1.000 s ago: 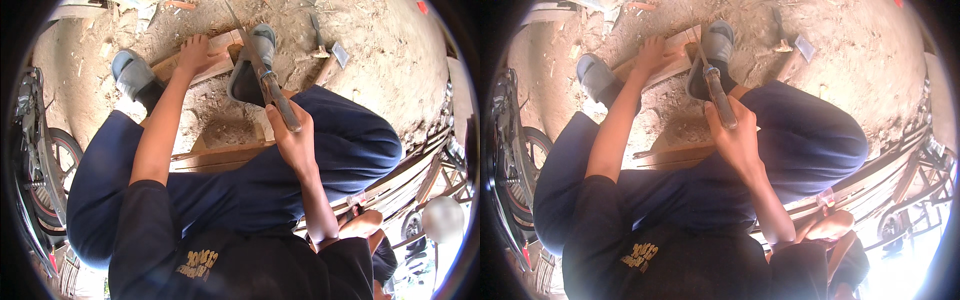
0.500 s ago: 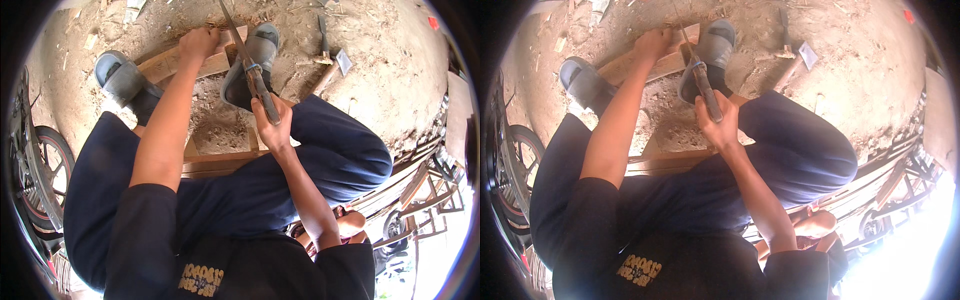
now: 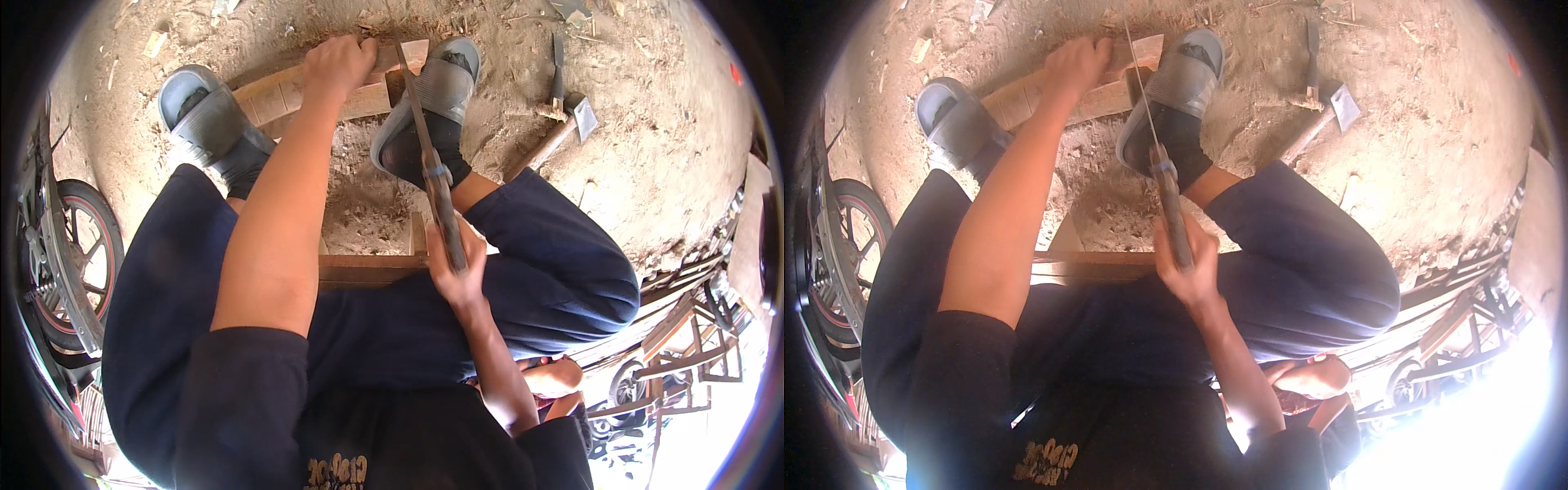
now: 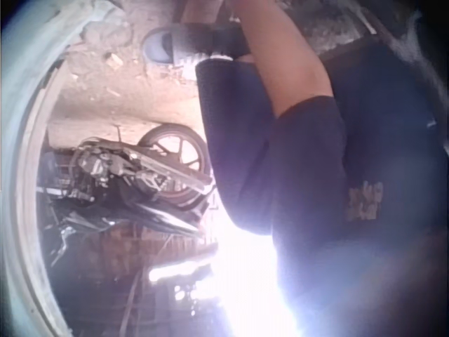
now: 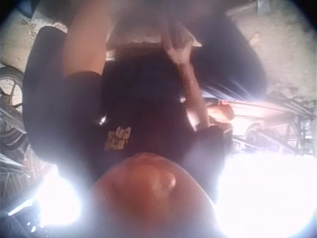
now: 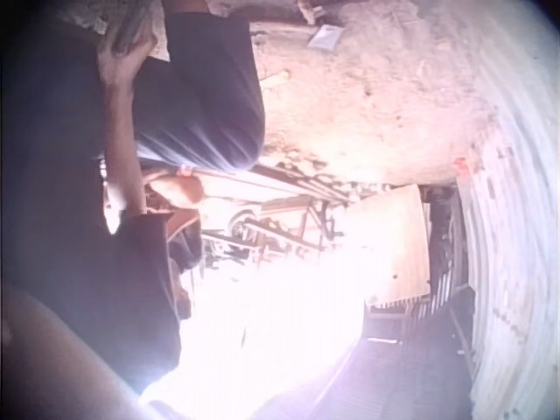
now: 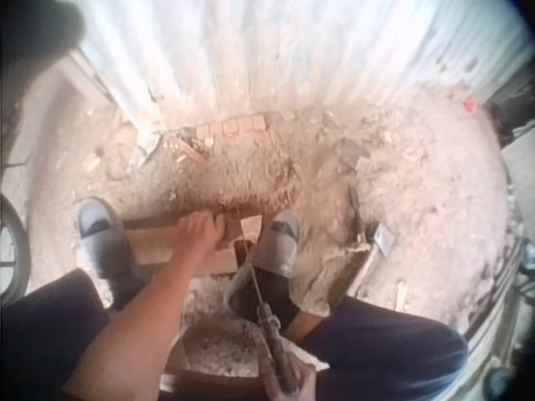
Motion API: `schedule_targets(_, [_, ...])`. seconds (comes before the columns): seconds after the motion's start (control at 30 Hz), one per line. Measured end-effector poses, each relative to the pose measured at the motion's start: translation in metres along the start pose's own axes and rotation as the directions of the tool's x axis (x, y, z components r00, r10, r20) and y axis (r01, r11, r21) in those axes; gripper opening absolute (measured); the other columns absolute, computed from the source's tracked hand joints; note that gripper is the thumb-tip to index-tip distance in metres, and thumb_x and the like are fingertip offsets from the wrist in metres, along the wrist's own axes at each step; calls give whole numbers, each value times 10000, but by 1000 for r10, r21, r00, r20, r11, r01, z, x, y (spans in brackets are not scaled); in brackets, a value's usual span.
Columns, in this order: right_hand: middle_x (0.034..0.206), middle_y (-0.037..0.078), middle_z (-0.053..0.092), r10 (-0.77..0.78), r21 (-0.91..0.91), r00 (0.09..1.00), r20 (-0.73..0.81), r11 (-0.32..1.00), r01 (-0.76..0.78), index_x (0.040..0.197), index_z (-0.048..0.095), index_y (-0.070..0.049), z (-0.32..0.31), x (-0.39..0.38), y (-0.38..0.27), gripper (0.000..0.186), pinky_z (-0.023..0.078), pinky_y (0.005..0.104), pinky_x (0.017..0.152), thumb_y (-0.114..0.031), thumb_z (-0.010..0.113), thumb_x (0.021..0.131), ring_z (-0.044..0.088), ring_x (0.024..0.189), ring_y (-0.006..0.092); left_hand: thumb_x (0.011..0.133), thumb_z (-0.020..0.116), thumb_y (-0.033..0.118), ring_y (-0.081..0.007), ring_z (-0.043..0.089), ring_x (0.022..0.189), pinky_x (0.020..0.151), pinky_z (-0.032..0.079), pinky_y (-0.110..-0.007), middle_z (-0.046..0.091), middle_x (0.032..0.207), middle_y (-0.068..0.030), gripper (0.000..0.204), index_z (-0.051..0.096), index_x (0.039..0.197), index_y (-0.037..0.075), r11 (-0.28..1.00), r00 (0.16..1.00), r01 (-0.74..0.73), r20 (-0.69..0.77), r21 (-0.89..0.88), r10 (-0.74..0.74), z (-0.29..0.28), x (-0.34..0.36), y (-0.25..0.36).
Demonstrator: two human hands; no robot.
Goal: The person sits on the ground and uses a hand saw to cut a small block of wood held between their feet. They repeatedly saw along the wood, occasionally pausing to adjust the piece or clear sawdust.
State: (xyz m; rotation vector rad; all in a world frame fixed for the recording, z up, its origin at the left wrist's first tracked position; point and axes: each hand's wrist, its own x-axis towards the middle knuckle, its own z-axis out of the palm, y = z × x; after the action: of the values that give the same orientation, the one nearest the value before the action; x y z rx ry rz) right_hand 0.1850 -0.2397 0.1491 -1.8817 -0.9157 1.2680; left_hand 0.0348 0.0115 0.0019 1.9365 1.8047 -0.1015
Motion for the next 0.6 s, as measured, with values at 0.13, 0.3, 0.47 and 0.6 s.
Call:
schedule_targets(0.13, [599, 25, 518, 30, -16, 999, 17, 999, -30, 801, 571, -3, -11, -5, -23, 195, 408, 286, 508, -101, 652, 949, 479, 583, 56, 955, 358, 410, -428, 665, 1007, 919, 496, -537, 708, 1027, -255, 548, 740, 1027, 25, 998, 999, -15, -30, 66, 17, 6, 4, -5])
schedule_targets(0.3, [599, 33, 519, 123, -5, 992, -9, 992, -123, 789, 561, -6, -11, -19, -58, 216, 391, 288, 498, -90, 678, 949, 458, 584, 55, 939, 356, 415, -431, 663, 1020, 930, 492, -536, 706, 1041, -257, 549, 738, 1004, 27, 999, 999, -36, -15, 5, 36, 14, 2, -4])
schedule_targets(0.47, [585, 39, 537, 157, -140, 987, -37, 977, -161, 778, 567, 3, -49, -92, -76, 227, 380, 270, 473, -91, 679, 952, 483, 549, 54, 932, 352, 408, -432, 661, 1028, 934, 495, -532, 703, 1059, -255, 536, 736, 1005, 42, 1000, 999, -24, -29, 4, 24, 6, 2, 0])
schedule_targets(0.6, [561, 48, 516, 194, -104, 980, 45, 977, -188, 765, 547, -10, -46, -59, -79, 233, 358, 290, 451, -74, 668, 953, 470, 521, 56, 932, 348, 405, -434, 659, 1032, 932, 496, -528, 701, 1069, -256, 538, 739, 1007, 44, 999, 999, -31, -27, 34, 32, 9, 1, -4])
